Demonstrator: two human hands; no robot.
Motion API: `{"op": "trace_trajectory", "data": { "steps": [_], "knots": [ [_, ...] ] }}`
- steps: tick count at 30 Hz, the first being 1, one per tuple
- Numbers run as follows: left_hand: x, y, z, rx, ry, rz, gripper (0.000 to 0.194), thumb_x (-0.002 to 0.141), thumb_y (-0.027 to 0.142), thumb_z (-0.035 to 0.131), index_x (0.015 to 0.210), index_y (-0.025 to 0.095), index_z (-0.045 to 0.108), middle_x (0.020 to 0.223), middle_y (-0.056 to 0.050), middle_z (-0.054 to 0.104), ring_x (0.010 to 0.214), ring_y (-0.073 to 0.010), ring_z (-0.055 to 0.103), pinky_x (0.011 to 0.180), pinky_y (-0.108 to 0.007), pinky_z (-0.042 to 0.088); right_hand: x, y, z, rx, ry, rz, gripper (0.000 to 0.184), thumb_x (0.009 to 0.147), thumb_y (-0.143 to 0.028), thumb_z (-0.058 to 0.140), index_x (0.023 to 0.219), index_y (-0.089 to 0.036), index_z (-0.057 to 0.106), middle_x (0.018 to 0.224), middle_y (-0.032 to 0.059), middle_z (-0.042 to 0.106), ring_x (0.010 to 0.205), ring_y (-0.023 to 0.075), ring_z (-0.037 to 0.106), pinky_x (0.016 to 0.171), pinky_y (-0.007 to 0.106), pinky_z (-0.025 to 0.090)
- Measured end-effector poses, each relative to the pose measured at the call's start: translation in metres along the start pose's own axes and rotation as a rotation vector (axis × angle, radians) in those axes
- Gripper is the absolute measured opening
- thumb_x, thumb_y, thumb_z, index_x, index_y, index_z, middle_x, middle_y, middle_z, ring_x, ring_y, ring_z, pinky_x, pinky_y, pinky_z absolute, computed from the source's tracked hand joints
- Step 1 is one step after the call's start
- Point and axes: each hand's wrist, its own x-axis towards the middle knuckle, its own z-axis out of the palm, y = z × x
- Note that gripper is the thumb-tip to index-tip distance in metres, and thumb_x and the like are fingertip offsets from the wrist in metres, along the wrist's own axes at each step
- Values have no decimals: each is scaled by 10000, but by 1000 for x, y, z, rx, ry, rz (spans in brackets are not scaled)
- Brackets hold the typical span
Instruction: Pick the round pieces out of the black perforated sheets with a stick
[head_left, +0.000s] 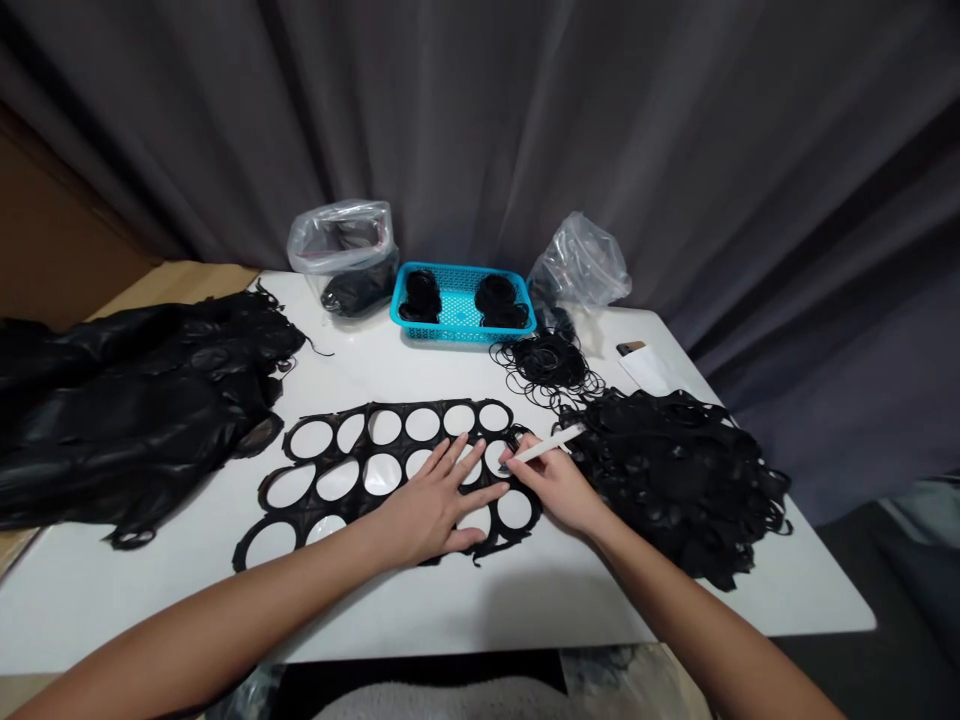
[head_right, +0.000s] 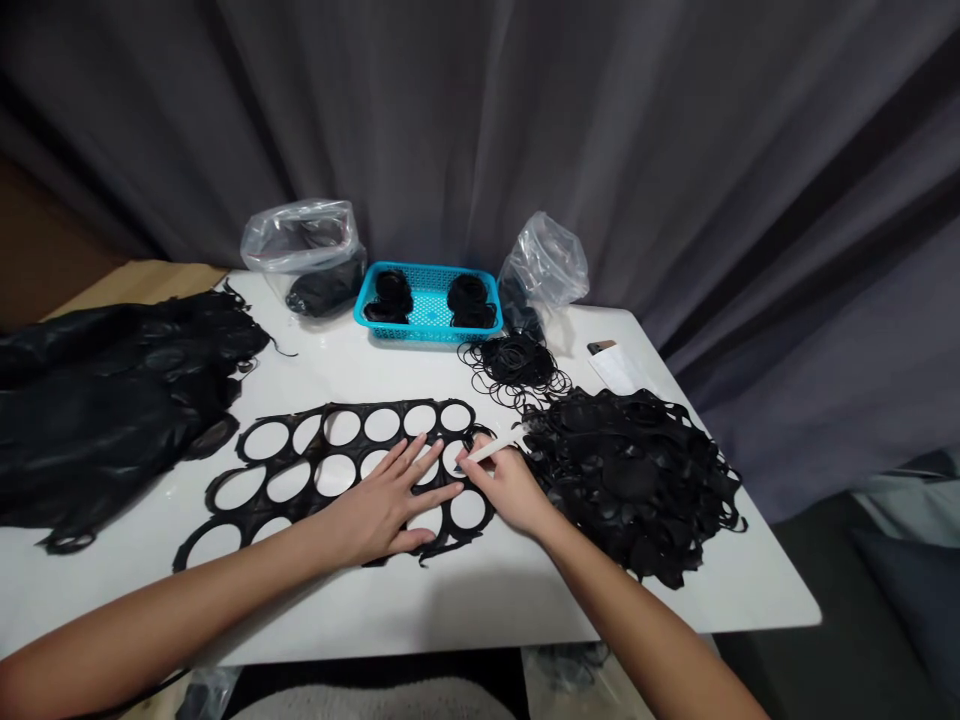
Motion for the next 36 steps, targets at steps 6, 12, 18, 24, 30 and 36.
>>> {"op": "trace_trajectory", "data": {
  "steps": [6,12,18,24,30,36],
  "knots": [
    [0,2,0,21,19,18,760,902,481,665,1547,372,278,1666,-83,-25,1502,-430,90,1173,-608,183,3,3,-4,-43,-9,-19,230,933,-413,565,828,-209,558,909,23,694,838,185,630,786,300,462],
    [3,-2,-2,-7,-21,-37,741,957,545,550,1567,243,256,1649,-124,148,1516,-370,91,1194,-545,191,-4,7,-13,62,171,23,302,913,-474,596,781,-211,527,793,13,621,756,173,573,706,283,447],
    [4,14,-11,-33,-26,22,637,948,525,572,1508,285,386,1645,-78,193,1511,-394,94,1191,-602,151,-36,2,-6,145,188,80,317,895,-498,617,794,-213,524,827,23,651,743,171,574,672,274,436],
    [-22,39,6,-12,6,81,604,971,396,578,1497,171,382,1585,-136,337,1483,-298,279,1211,-465,246,-64,7,16,-53,134,89,267,918,-421,584,753,-219,523,793,19,655,762,188,601,715,291,445],
    [-27,43,8,-41,34,53,541,969,380,579,1466,226,432,1592,-112,331,1492,-309,251,1197,-500,276,-70,2,20,-105,128,28,202,921,-352,572,767,-224,548,907,35,705,856,209,636,780,317,464],
    [-26,45,7,-51,22,21,533,955,356,602,1450,228,453,1589,-110,339,1487,-311,263,1200,-496,263,-70,1,23,-148,151,-21,175,923,-312,559,773,-224,547,931,30,692,872,203,632,802,314,452]
  ]
}}
